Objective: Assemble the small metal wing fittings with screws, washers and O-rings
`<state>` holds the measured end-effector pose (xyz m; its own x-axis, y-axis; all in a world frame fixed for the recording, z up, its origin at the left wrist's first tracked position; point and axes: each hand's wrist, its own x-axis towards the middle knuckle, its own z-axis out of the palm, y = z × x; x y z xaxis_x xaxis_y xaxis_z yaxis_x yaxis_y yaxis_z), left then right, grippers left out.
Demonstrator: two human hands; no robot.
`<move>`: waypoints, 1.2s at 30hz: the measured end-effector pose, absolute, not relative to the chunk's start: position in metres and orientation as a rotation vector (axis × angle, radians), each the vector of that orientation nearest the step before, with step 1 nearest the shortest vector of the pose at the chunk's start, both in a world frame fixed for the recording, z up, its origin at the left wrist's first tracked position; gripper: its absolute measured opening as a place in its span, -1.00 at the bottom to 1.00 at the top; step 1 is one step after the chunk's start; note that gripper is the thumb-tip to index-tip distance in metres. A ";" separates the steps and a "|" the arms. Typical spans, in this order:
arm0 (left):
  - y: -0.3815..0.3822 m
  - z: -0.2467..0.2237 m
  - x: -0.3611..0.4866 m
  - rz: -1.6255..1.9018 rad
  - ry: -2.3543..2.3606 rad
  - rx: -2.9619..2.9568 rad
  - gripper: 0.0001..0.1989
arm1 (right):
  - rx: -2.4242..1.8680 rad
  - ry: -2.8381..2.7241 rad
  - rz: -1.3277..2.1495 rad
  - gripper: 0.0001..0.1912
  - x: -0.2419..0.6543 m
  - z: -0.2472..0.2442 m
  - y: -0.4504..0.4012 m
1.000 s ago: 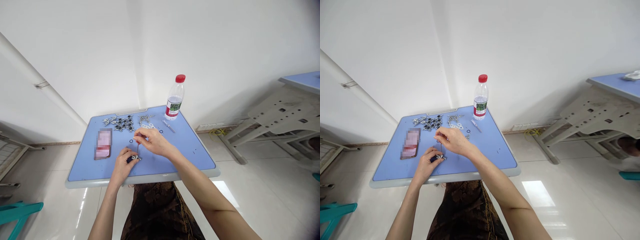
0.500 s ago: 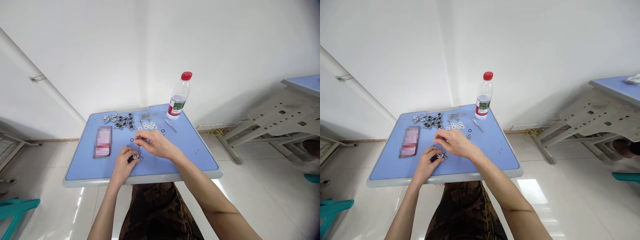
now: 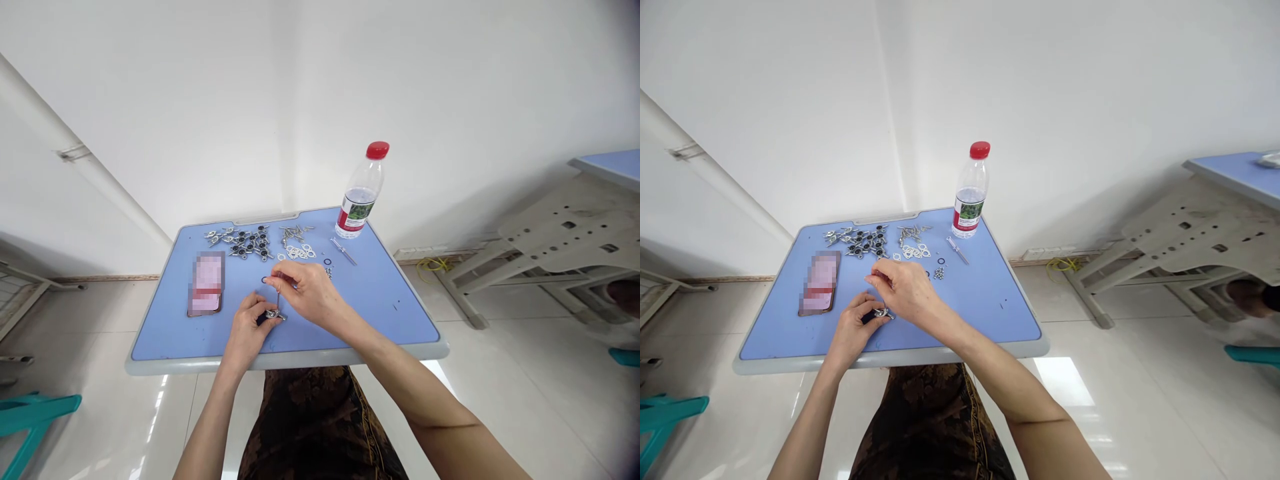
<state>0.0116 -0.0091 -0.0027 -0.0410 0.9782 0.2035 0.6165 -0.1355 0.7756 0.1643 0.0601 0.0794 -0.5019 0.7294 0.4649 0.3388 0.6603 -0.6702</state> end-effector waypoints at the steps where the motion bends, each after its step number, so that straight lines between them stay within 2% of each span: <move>1: -0.009 -0.002 0.012 1.038 1.684 1.780 -0.87 | -0.835 -2.106 0.650 -0.79 0.164 0.080 0.059; 7: -0.009 0.000 0.012 1.024 1.683 1.797 -0.89 | -0.799 -2.107 0.623 -0.81 0.165 0.076 0.060; 15: -0.008 0.000 0.010 0.994 1.658 1.814 -0.90 | -0.430 -2.062 0.689 -0.85 0.166 0.069 0.068; 36: -0.008 -0.001 0.011 1.002 1.644 1.803 -0.89 | -0.467 -2.174 0.656 -0.87 0.166 0.067 0.069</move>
<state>0.0108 -0.0076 -0.0014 0.0005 0.9824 0.1866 0.6160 -0.1473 0.7738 0.1659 0.0686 0.0666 -0.6118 0.5249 0.5918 0.1099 0.7973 -0.5935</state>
